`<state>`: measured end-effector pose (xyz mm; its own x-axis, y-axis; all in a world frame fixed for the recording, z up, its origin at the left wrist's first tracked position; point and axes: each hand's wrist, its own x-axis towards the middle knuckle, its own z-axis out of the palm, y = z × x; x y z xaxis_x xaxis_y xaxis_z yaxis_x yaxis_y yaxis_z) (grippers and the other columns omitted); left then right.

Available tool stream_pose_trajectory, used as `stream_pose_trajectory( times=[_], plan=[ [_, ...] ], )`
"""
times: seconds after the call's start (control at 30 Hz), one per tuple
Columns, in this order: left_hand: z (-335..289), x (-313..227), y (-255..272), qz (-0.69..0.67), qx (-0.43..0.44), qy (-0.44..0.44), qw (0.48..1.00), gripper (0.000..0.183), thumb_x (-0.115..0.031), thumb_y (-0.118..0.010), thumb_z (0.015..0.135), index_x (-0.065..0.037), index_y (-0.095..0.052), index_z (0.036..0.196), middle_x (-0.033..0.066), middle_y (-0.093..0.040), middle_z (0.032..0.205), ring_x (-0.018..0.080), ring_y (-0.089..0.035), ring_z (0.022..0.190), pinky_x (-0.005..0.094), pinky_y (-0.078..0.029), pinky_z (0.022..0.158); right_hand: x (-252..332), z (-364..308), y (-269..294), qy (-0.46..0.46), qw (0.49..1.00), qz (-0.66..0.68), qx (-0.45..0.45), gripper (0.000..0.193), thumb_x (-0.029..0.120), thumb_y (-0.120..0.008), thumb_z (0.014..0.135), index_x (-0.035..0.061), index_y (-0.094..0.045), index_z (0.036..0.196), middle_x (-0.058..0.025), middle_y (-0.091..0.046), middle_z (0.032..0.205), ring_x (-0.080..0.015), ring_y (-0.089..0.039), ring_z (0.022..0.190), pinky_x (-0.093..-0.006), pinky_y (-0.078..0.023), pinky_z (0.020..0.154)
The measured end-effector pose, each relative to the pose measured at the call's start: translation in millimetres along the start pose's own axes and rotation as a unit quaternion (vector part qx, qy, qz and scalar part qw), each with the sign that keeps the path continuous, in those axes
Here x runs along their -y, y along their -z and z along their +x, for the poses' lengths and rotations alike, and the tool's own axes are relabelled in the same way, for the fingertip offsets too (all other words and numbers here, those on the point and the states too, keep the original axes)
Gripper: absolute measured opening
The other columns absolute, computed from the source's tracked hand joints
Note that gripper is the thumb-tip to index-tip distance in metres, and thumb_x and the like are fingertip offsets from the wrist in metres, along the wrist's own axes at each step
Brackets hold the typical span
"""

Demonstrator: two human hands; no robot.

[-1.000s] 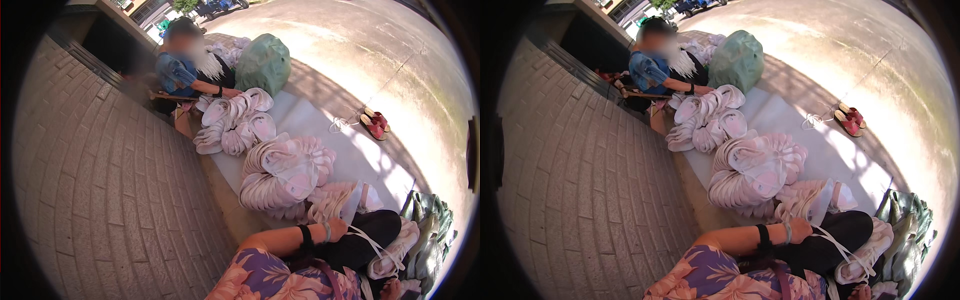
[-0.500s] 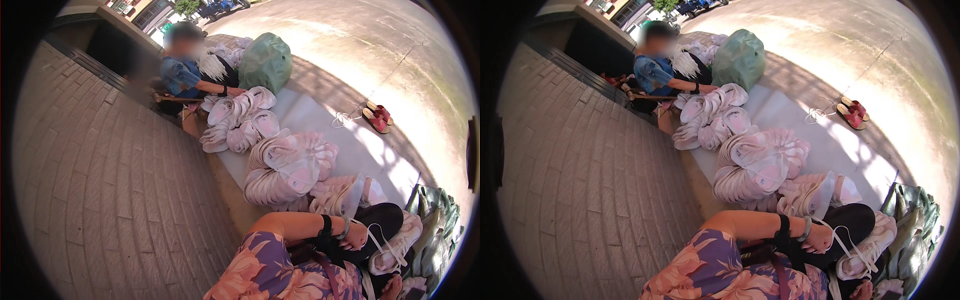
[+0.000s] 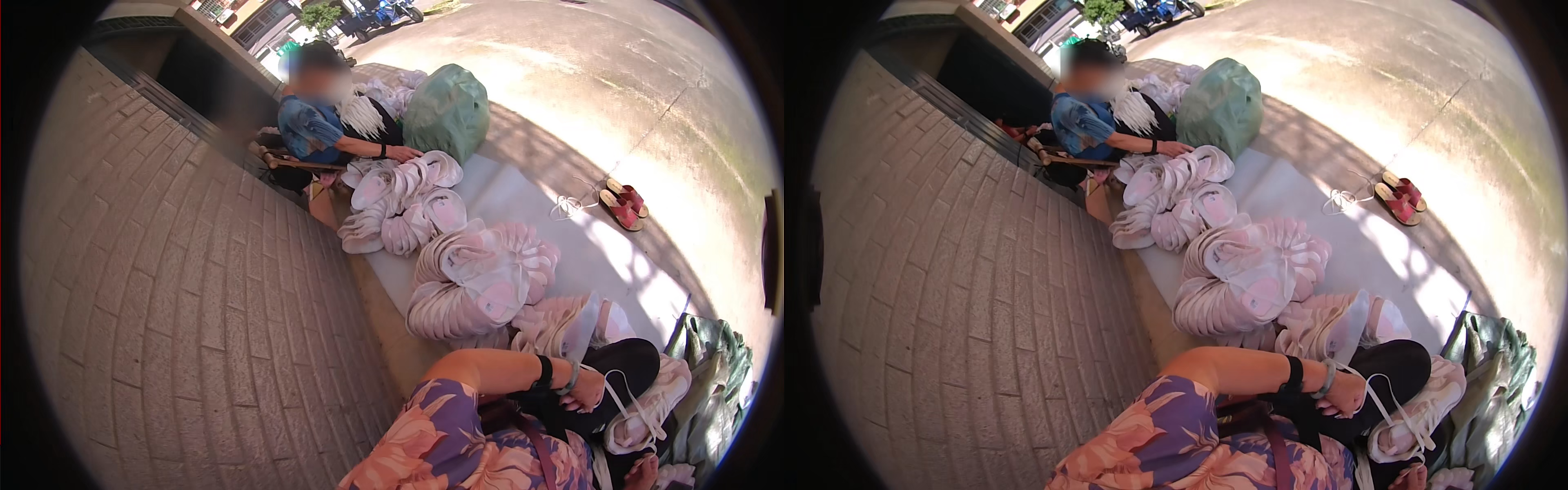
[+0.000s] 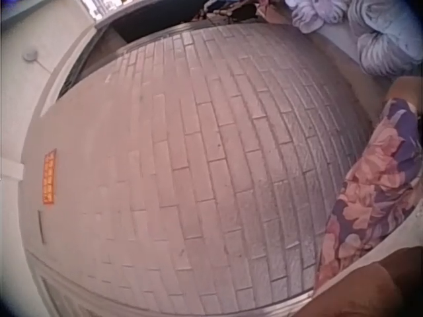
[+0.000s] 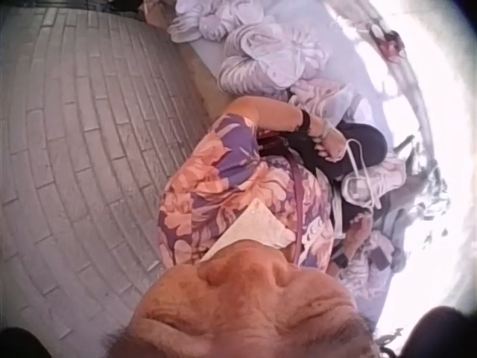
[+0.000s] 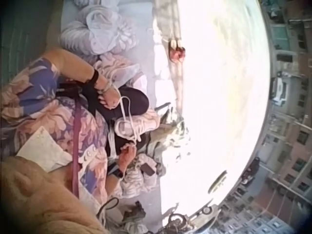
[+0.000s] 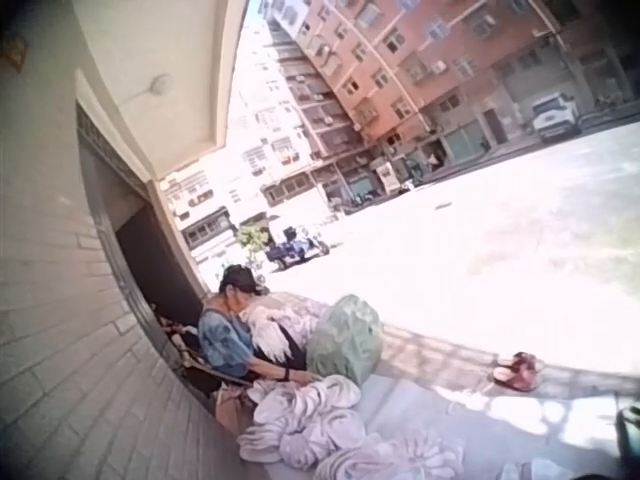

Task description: The person is lacing white and pink sneakers.

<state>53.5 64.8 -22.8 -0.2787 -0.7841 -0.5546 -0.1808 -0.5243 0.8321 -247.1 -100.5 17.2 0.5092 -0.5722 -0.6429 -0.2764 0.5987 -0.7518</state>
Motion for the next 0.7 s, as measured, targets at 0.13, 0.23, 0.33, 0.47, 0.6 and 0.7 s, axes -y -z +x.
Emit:
stream_pose_trajectory(
  times=[0.13,0.23,0.33,0.47,0.6,0.7],
  plan=[
    [1.8,-5.0,-0.8,0.031,-0.002,0.018,0.999,0.018,-0.013,-0.055,0.072,-0.003,-0.061,0.059,0.0066,-0.061,0.051,0.0153,-0.054,0.035,0.0288,-0.042,0.036,-8.0,-0.2,20.5,0.217,0.891,-0.395,0.061,0.027,0.008,-0.056,0.077,0.0011,-0.057,0.104,-0.0126,-0.055,0.087,-0.0243,-0.055,0.072,-0.0337,-0.046,0.061],
    [0.4,-1.4,-5.4,0.026,-0.015,0.012,0.999,0.019,-0.013,-0.054,0.073,-0.003,-0.060,0.058,0.0070,-0.060,0.050,0.0161,-0.054,0.035,0.0291,-0.042,0.035,-8.5,-1.4,20.5,0.214,0.887,-0.407,0.046,0.040,0.005,-0.058,0.071,-0.0001,-0.055,0.110,-0.0152,-0.054,0.095,-0.0282,-0.055,0.077,-0.0359,-0.047,0.066],
    [4.5,7.6,-7.7,0.015,-0.018,-0.009,1.000,0.019,-0.012,-0.054,0.073,-0.003,-0.060,0.058,0.0073,-0.060,0.050,0.0167,-0.054,0.035,0.0285,-0.042,0.034,-17.8,6.0,28.4,0.065,0.974,-0.219,-0.014,0.037,0.005,-0.058,0.073,0.0004,-0.055,0.110,-0.0123,-0.054,0.097,-0.0250,-0.056,0.080,-0.0353,-0.047,0.068],
    [2.1,5.3,-9.7,0.038,-0.047,0.003,0.998,0.016,-0.013,-0.059,0.070,-0.004,-0.062,0.057,0.0093,-0.062,0.054,0.0213,-0.058,0.040,0.0316,-0.046,0.037,-8.1,-3.4,8.6,0.110,0.968,-0.226,-0.001,0.019,0.006,-0.056,0.080,0.0029,-0.057,0.099,-0.0062,-0.056,0.091,-0.0165,-0.054,0.075,-0.0301,-0.046,0.063],
    [-2.7,3.3,-8.0,0.022,-0.061,0.003,0.998,0.021,-0.015,-0.059,0.071,-0.005,-0.060,0.053,0.0096,-0.062,0.054,0.0222,-0.058,0.040,0.0335,-0.047,0.038,-4.0,8.8,1.6,0.017,1.000,-0.002,-0.001,0.013,0.009,-0.055,0.083,0.0053,-0.057,0.096,-0.0051,-0.058,0.087,-0.0148,-0.054,0.073,-0.0287,-0.046,0.062],
    [-13.7,-18.6,-3.7,0.065,-0.065,0.010,0.996,0.024,-0.015,-0.058,0.073,-0.003,-0.059,0.052,0.0089,-0.062,0.053,0.0224,-0.060,0.043,0.0351,-0.049,0.041,-3.2,11.3,7.9,0.019,0.999,0.021,0.017,0.016,0.013,-0.055,0.084,0.0068,-0.058,0.098,-0.0066,-0.059,0.087,-0.0168,-0.055,0.075,-0.0300,-0.046,0.063]
  ],
)
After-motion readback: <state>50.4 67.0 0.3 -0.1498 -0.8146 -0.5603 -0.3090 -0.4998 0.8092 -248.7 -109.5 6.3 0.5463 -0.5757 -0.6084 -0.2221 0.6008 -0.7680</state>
